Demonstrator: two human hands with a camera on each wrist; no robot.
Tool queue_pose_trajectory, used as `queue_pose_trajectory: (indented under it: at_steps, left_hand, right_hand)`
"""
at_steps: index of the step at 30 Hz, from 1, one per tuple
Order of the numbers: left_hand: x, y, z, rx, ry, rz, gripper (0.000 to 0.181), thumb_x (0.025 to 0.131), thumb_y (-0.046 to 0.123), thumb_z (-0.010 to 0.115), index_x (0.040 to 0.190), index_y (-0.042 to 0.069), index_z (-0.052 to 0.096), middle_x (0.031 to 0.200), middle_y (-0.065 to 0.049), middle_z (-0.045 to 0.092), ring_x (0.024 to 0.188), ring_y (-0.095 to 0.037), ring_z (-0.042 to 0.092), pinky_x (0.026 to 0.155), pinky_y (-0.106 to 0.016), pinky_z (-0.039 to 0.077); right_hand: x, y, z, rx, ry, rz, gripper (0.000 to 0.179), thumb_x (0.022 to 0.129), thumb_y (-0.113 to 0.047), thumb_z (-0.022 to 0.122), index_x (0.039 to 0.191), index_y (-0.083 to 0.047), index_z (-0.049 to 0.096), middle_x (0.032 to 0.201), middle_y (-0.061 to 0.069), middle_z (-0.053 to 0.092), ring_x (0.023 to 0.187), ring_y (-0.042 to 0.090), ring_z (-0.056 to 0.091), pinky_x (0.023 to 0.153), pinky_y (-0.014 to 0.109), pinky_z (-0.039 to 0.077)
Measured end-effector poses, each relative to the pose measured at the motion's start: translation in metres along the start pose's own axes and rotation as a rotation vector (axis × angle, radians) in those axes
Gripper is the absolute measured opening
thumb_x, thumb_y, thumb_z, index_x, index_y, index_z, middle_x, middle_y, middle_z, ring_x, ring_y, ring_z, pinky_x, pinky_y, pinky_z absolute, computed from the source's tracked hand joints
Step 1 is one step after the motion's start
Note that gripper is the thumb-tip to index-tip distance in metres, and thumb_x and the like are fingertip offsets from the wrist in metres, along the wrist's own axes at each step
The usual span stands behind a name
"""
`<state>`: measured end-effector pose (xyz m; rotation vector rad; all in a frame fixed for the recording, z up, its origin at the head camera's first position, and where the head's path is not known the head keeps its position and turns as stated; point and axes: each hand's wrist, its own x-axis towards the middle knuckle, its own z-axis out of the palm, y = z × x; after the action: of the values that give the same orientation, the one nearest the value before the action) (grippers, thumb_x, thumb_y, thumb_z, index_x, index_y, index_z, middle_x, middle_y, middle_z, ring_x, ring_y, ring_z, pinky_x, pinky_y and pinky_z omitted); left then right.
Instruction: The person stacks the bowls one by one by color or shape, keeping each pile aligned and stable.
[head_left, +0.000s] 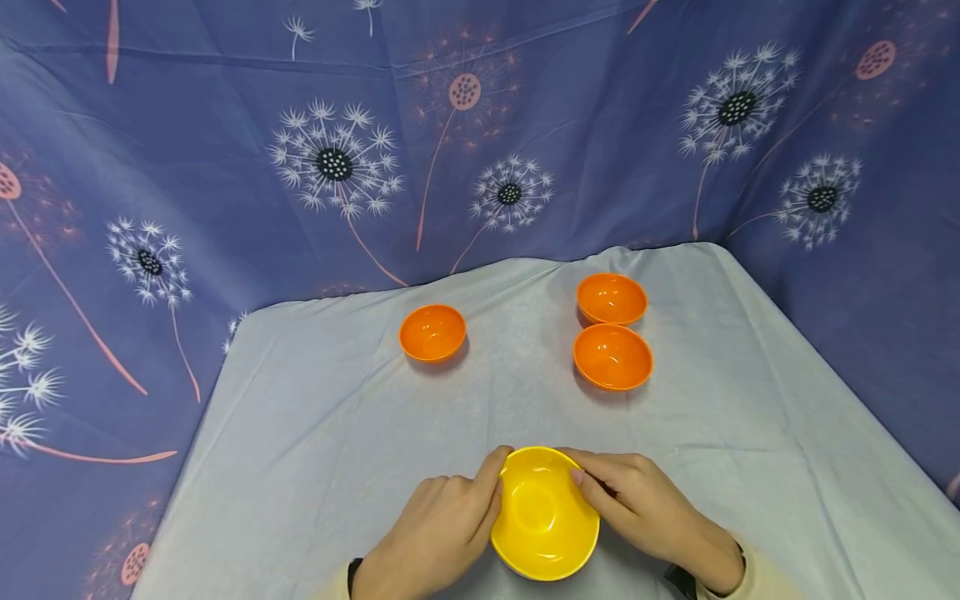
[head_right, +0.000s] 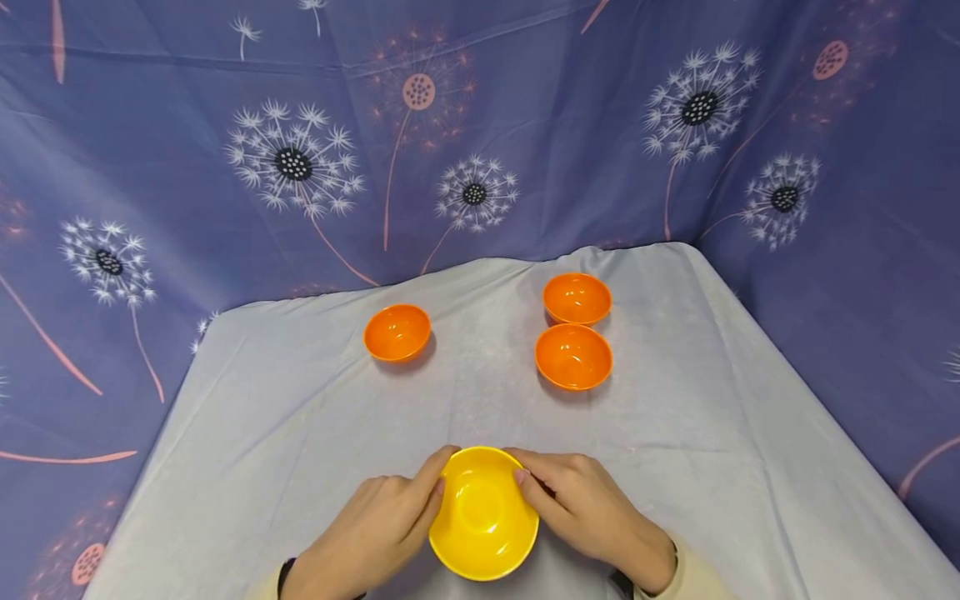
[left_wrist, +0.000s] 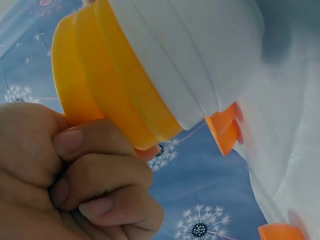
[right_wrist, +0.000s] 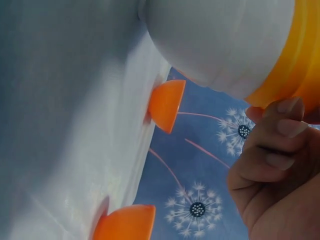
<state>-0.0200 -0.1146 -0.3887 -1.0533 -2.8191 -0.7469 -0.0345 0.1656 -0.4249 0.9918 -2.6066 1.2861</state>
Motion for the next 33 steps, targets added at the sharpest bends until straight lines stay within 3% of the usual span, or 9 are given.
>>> queue_pose_trajectory:
  at_steps: [5, 10, 22, 25, 27, 29, 31, 33]
  left_hand:
    - [0.0, -0.002, 0.004, 0.072, 0.05, 0.008, 0.034, 0.104, 0.01, 0.064, 0.136, 0.002, 0.057, 0.057, 0.014, 0.031, 0.047, -0.001, 0.025, 0.043, -0.02, 0.024]
    - [0.002, -0.002, 0.006, 0.125, 0.036, -0.034, 0.032, 0.103, 0.012, 0.063, 0.134, 0.004, 0.063, 0.056, 0.012, 0.033, 0.046, -0.003, 0.026, 0.042, -0.022, 0.024]
    - [0.003, -0.008, 0.009, 0.089, 0.026, -0.015, 0.031, 0.101, 0.011, 0.064, 0.132, 0.005, 0.06, 0.057, 0.013, 0.031, 0.046, -0.003, 0.025, 0.042, -0.021, 0.024]
    - [0.005, -0.01, 0.008, 0.066, -0.005, -0.018, 0.031, 0.103, 0.012, 0.062, 0.133, 0.006, 0.06, 0.057, 0.013, 0.032, 0.046, -0.002, 0.027, 0.042, -0.021, 0.025]
    - [0.006, -0.012, 0.004, 0.041, -0.039, -0.029, 0.03, 0.106, 0.018, 0.059, 0.135, 0.007, 0.06, 0.058, 0.014, 0.035, 0.047, -0.002, 0.031, 0.043, -0.023, 0.029]
    - [0.009, -0.018, -0.003, 0.027, -0.055, -0.052, 0.036, 0.11, 0.028, 0.056, 0.139, 0.008, 0.059, 0.058, 0.014, 0.039, 0.049, -0.003, 0.038, 0.046, -0.026, 0.037]
    - [0.015, -0.03, -0.016, 0.031, -0.025, -0.097, 0.044, 0.111, 0.037, 0.054, 0.144, 0.008, 0.057, 0.059, 0.014, 0.044, 0.051, -0.005, 0.044, 0.049, -0.031, 0.042]
    - [0.023, -0.049, -0.032, 0.048, 0.042, -0.182, 0.051, 0.111, 0.045, 0.053, 0.146, 0.008, 0.056, 0.061, 0.011, 0.048, 0.053, -0.008, 0.048, 0.052, -0.035, 0.044]
  right_hand:
    - [0.0, 0.002, 0.003, -0.021, -0.009, 0.007, 0.032, 0.108, -0.005, 0.061, 0.138, -0.009, 0.072, 0.127, -0.004, 0.075, 0.113, 0.013, 0.073, 0.09, 0.03, 0.06]
    - [0.0, 0.003, 0.005, -0.023, 0.003, -0.023, 0.035, 0.107, -0.002, 0.061, 0.138, -0.011, 0.072, 0.127, -0.005, 0.075, 0.114, 0.013, 0.074, 0.093, 0.026, 0.058]
    - [0.002, 0.004, 0.004, 0.009, -0.056, 0.039, 0.034, 0.112, -0.008, 0.054, 0.141, -0.014, 0.069, 0.13, -0.007, 0.074, 0.115, 0.011, 0.072, 0.093, 0.033, 0.06]
    - [0.001, 0.005, 0.002, 0.01, -0.109, 0.072, 0.033, 0.114, -0.012, 0.051, 0.142, -0.014, 0.068, 0.107, -0.017, 0.075, 0.098, 0.002, 0.071, 0.088, 0.031, 0.06]
    - [0.0, 0.004, 0.001, 0.015, -0.154, 0.12, 0.034, 0.115, -0.016, 0.049, 0.144, -0.015, 0.067, 0.085, -0.023, 0.066, 0.079, -0.003, 0.065, 0.076, 0.028, 0.059]
    - [-0.002, 0.004, 0.0, 0.009, -0.206, 0.191, 0.036, 0.116, -0.022, 0.046, 0.147, -0.017, 0.064, 0.073, -0.025, 0.053, 0.071, -0.004, 0.055, 0.07, 0.026, 0.054]
    - [-0.004, 0.004, -0.001, 0.024, -0.248, 0.252, 0.039, 0.117, -0.026, 0.043, 0.151, -0.017, 0.061, 0.071, -0.023, 0.049, 0.068, -0.003, 0.052, 0.067, 0.026, 0.049]
    - [-0.006, 0.005, -0.001, 0.063, -0.286, 0.285, 0.041, 0.118, -0.027, 0.041, 0.154, -0.018, 0.057, 0.068, -0.022, 0.05, 0.064, -0.001, 0.052, 0.063, 0.026, 0.048]
